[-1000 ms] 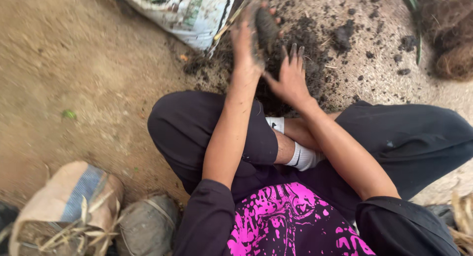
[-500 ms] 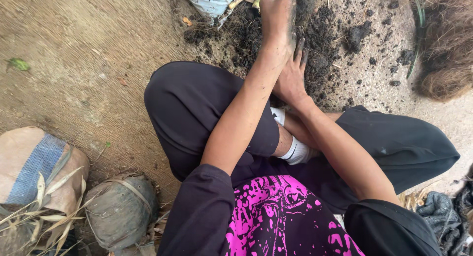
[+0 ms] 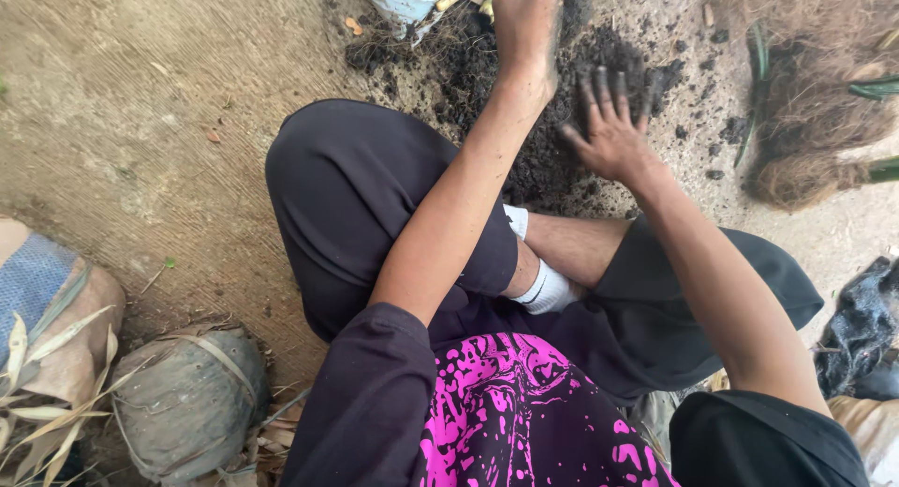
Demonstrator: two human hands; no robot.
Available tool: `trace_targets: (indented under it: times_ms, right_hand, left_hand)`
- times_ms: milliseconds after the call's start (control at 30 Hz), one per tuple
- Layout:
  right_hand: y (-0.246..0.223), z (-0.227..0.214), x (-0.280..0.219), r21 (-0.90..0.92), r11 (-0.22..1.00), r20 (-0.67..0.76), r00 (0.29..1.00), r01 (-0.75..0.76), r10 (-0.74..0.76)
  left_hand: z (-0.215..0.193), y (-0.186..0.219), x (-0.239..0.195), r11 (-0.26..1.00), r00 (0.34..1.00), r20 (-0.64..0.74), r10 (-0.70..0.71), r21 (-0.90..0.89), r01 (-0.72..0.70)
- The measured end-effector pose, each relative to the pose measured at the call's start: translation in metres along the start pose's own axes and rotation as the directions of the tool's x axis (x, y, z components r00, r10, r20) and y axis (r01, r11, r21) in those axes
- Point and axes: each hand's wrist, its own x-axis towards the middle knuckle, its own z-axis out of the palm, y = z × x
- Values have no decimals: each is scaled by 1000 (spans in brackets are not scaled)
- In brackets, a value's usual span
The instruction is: The person sits on the floor and packs soil around the roots of a small plant stem by hand. They repeatedly gather soil from a nearby pile and press it firmly around the base of the plant to secure it.
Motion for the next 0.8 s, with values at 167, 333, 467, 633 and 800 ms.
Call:
trace_targets:
  times_ms: [167,333,467,633,800]
  right_hand:
    - [28,-9,-3,1,984,1,984,-180,180]
    - [16,9,-4,-62,994,-122,988,90,-97]
    - [-15,19,-7,31,851,-255,828,524,-500]
    - [-40,27,-3,-157,822,-114,816,548,-566]
    - [-24,40,4,-250,745,-189,723,619,-664]
  left_hand:
    - [-8,-1,1,998,1000,3,7,57,-7]
    - [-8,-4,3,998,1000,5,-6,63,5]
    - [-8,-2,3,995,997,-8,-71,68,72]
    - [-12,7,6,991,1000,16,-2,133,0]
    - [-12,16,-2,995,995,53,-88,43,86]
